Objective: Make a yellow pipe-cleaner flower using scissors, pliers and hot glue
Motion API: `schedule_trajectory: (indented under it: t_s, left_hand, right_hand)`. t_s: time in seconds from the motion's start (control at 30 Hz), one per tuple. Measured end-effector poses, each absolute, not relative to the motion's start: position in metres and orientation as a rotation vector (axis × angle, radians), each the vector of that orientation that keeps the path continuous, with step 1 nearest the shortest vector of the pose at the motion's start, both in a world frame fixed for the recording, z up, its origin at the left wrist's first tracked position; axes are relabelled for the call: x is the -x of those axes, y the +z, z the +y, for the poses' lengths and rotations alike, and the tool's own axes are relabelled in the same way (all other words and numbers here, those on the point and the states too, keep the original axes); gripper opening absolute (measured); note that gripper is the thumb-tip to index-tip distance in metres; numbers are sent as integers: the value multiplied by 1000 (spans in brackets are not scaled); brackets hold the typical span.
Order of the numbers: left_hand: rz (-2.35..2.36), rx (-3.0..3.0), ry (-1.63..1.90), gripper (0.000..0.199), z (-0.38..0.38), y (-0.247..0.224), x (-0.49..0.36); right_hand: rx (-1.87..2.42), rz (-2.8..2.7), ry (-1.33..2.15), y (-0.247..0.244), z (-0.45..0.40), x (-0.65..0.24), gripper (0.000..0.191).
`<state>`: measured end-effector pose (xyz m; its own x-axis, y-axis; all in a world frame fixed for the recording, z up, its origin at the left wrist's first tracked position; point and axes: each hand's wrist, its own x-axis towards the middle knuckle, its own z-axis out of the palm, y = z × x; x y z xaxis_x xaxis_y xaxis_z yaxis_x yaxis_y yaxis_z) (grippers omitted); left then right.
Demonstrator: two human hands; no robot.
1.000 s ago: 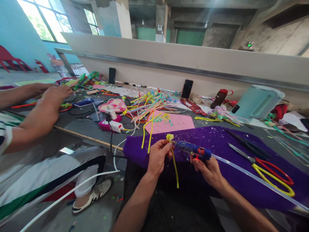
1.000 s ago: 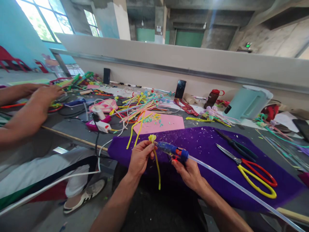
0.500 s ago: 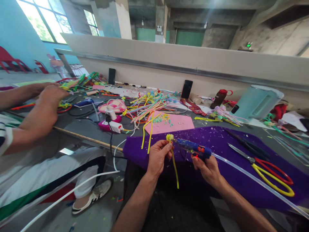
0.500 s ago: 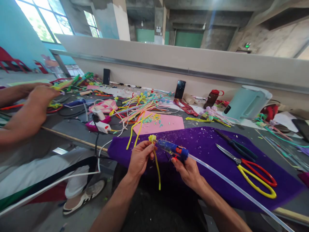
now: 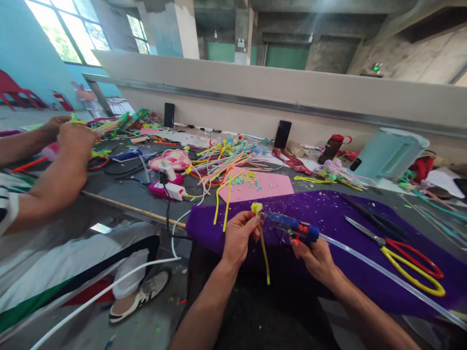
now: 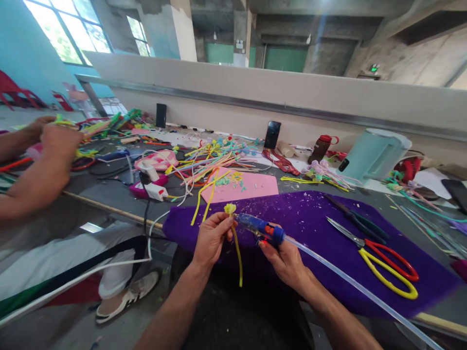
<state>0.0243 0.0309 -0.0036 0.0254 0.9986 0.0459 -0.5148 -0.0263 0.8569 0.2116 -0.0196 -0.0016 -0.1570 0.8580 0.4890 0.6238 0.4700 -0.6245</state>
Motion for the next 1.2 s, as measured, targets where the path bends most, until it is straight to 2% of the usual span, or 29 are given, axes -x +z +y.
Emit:
schedule_trajectory:
  t_s: [1.0,1.2]
  left_hand:
    - [757,-863,1419,16,29,-4,-23]
    - [743,-823,1399,20,30,-2,-22]
  right_hand:
    - [1241,-1850,532,-10,-20,-213,33]
    - [1263,-1762,670,8,-17,-231,29]
